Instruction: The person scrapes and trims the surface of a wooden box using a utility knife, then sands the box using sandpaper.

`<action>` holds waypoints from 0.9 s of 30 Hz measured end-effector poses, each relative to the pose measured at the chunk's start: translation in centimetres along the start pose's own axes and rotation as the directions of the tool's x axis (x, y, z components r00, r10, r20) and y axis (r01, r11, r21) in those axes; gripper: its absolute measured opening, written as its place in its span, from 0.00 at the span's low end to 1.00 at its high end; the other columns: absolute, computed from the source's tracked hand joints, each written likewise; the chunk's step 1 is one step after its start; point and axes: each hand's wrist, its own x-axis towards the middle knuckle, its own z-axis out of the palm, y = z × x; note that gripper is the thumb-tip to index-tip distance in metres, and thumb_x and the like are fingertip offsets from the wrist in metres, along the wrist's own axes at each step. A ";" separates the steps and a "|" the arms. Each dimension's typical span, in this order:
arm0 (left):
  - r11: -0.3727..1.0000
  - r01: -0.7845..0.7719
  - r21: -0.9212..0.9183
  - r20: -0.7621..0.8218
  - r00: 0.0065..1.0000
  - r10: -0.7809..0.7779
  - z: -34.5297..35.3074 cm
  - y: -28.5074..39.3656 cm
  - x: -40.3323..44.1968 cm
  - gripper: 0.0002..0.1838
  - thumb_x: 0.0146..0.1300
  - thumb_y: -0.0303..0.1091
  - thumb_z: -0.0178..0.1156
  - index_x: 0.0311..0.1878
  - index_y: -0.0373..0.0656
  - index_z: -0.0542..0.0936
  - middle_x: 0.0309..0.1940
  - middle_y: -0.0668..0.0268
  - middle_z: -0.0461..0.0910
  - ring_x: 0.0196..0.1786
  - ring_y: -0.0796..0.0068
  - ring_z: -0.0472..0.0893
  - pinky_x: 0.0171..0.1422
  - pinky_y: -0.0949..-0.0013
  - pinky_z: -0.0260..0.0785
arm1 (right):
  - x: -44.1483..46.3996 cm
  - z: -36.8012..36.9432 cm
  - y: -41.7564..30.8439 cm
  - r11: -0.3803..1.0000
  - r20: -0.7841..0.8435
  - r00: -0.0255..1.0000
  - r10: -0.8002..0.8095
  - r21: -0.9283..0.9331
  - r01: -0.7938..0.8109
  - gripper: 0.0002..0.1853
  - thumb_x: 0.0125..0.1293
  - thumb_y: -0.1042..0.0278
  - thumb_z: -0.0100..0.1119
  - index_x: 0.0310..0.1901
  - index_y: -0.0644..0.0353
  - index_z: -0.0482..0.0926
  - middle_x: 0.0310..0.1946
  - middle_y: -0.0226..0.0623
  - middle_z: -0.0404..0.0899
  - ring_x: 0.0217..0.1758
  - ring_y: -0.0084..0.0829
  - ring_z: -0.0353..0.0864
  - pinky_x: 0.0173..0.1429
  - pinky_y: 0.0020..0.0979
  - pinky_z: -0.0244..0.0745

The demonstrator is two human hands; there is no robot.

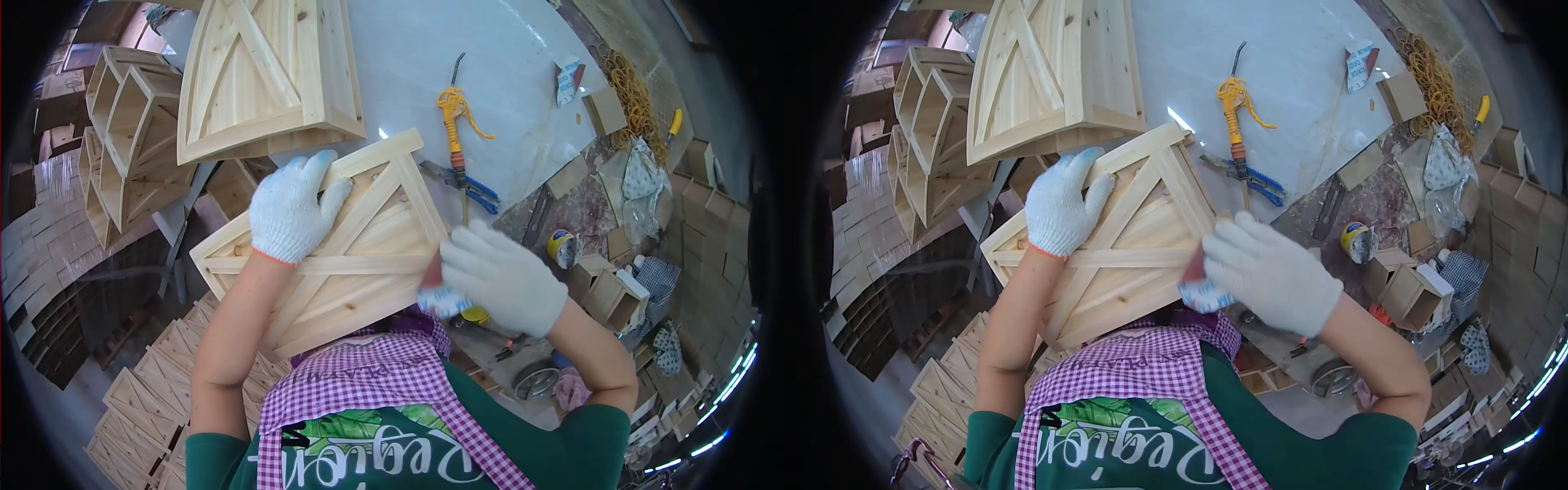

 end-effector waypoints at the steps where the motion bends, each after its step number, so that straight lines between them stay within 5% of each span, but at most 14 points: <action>1: 1.000 0.000 -0.002 0.001 1.000 0.000 0.0 0.1 0.0 0.20 0.66 0.49 0.65 0.54 0.45 0.83 0.39 0.55 0.85 0.41 0.51 0.86 0.47 0.51 0.78 | -0.6 -1.3 -0.6 0.999 0.107 0.994 -0.022 -0.022 0.025 0.20 0.61 0.77 0.61 0.56 0.58 0.82 0.57 0.43 0.80 0.62 0.50 0.79 0.71 0.41 0.73; 3: 1.000 0.001 0.000 0.000 1.000 -0.001 -0.1 0.1 0.1 0.20 0.66 0.49 0.65 0.54 0.45 0.83 0.40 0.55 0.86 0.41 0.51 0.86 0.47 0.51 0.78 | -0.3 -1.9 -0.5 0.998 0.211 0.976 -0.045 -0.042 0.055 0.20 0.61 0.77 0.60 0.56 0.57 0.83 0.57 0.43 0.80 0.62 0.51 0.79 0.71 0.41 0.73; 4: 1.000 0.000 0.000 -0.010 1.000 0.000 -0.1 0.1 0.2 0.20 0.66 0.49 0.65 0.54 0.45 0.84 0.40 0.55 0.86 0.41 0.51 0.86 0.47 0.51 0.78 | 1.1 -1.8 0.7 0.998 -0.018 1.000 -0.008 -0.064 0.007 0.20 0.61 0.77 0.60 0.56 0.56 0.82 0.57 0.43 0.79 0.63 0.51 0.79 0.70 0.41 0.73; 6: 1.000 -0.003 0.004 -0.023 1.000 0.003 0.1 0.1 0.0 0.20 0.66 0.49 0.65 0.53 0.45 0.84 0.40 0.54 0.86 0.41 0.51 0.86 0.48 0.51 0.78 | 2.9 -1.1 2.6 0.993 -0.464 0.884 0.060 -0.064 -0.101 0.20 0.61 0.77 0.59 0.55 0.56 0.81 0.56 0.43 0.79 0.64 0.49 0.78 0.69 0.41 0.73; 7: 1.000 -0.004 0.010 -0.014 1.000 0.004 0.1 0.2 -0.3 0.20 0.66 0.49 0.65 0.53 0.45 0.84 0.40 0.54 0.86 0.41 0.51 0.86 0.48 0.51 0.78 | 2.5 -0.3 2.6 0.993 -0.466 0.882 0.065 -0.053 -0.102 0.20 0.61 0.77 0.59 0.55 0.56 0.81 0.56 0.43 0.79 0.64 0.49 0.78 0.69 0.41 0.73; 10: 1.000 -0.004 -0.005 -0.008 1.000 0.004 0.1 0.1 0.1 0.20 0.67 0.49 0.65 0.53 0.46 0.84 0.40 0.54 0.86 0.42 0.51 0.86 0.48 0.52 0.78 | 1.2 0.8 3.0 0.992 0.008 0.999 -0.046 0.114 0.045 0.20 0.59 0.76 0.62 0.54 0.56 0.81 0.55 0.44 0.80 0.63 0.48 0.79 0.66 0.42 0.74; 11: 1.000 0.009 -0.010 -0.011 1.000 -0.009 0.1 0.2 0.0 0.20 0.67 0.49 0.65 0.53 0.46 0.84 0.40 0.54 0.86 0.42 0.51 0.86 0.48 0.52 0.78 | 0.6 -0.1 2.9 0.992 0.019 0.998 -0.054 0.111 0.051 0.20 0.59 0.76 0.62 0.54 0.56 0.81 0.55 0.44 0.80 0.63 0.48 0.79 0.66 0.42 0.74; 14: 1.000 -0.003 -0.020 -0.036 0.999 0.002 0.0 0.2 -0.1 0.19 0.67 0.49 0.64 0.53 0.46 0.84 0.40 0.55 0.86 0.42 0.52 0.86 0.47 0.51 0.78 | -1.9 -4.1 0.6 0.991 0.375 0.919 0.122 0.007 -0.135 0.21 0.56 0.77 0.62 0.54 0.55 0.82 0.57 0.46 0.80 0.62 0.48 0.79 0.66 0.43 0.74; 15: 1.000 0.002 -0.025 -0.040 0.999 -0.003 0.2 0.2 -0.1 0.19 0.67 0.49 0.64 0.53 0.46 0.84 0.40 0.55 0.86 0.42 0.52 0.86 0.47 0.51 0.78 | -1.6 -4.0 0.6 0.991 0.380 0.917 0.122 0.002 -0.133 0.21 0.56 0.77 0.62 0.54 0.55 0.82 0.57 0.46 0.80 0.62 0.48 0.79 0.66 0.43 0.74; 18: 1.000 -0.025 -0.012 -0.084 0.996 0.024 0.4 0.0 -0.2 0.18 0.68 0.50 0.62 0.50 0.47 0.84 0.38 0.55 0.86 0.41 0.52 0.86 0.45 0.51 0.78 | 0.4 -2.6 1.0 0.992 -0.169 0.983 0.070 -0.088 -0.085 0.23 0.55 0.78 0.62 0.55 0.55 0.82 0.63 0.44 0.79 0.63 0.49 0.79 0.65 0.45 0.75; 21: 0.999 -0.043 -0.030 -0.108 0.993 0.039 0.5 -0.2 -0.3 0.17 0.68 0.51 0.61 0.46 0.47 0.84 0.36 0.56 0.85 0.40 0.52 0.86 0.44 0.51 0.78 | -0.4 0.4 0.3 0.999 -0.110 0.994 -0.011 -0.041 0.007 0.20 0.60 0.74 0.60 0.56 0.57 0.81 0.55 0.42 0.83 0.57 0.48 0.83 0.59 0.43 0.79; 23: 0.993 -0.083 -0.082 -0.145 0.987 0.070 1.0 -0.8 -0.3 0.17 0.68 0.51 0.61 0.45 0.47 0.83 0.34 0.56 0.84 0.39 0.53 0.86 0.44 0.50 0.79 | -3.3 0.4 2.3 0.893 0.202 0.888 0.412 -0.281 -0.351 0.22 0.60 0.76 0.59 0.58 0.56 0.82 0.55 0.46 0.85 0.57 0.50 0.84 0.59 0.44 0.79; 27: 0.985 -0.069 -0.155 -0.137 0.989 0.048 0.8 -1.4 -0.5 0.21 0.66 0.51 0.62 0.51 0.46 0.84 0.42 0.54 0.85 0.46 0.52 0.86 0.53 0.52 0.79 | -3.7 1.0 -0.4 0.908 -0.112 0.940 0.323 -0.242 -0.341 0.23 0.58 0.79 0.59 0.57 0.59 0.82 0.54 0.52 0.85 0.56 0.56 0.83 0.60 0.46 0.79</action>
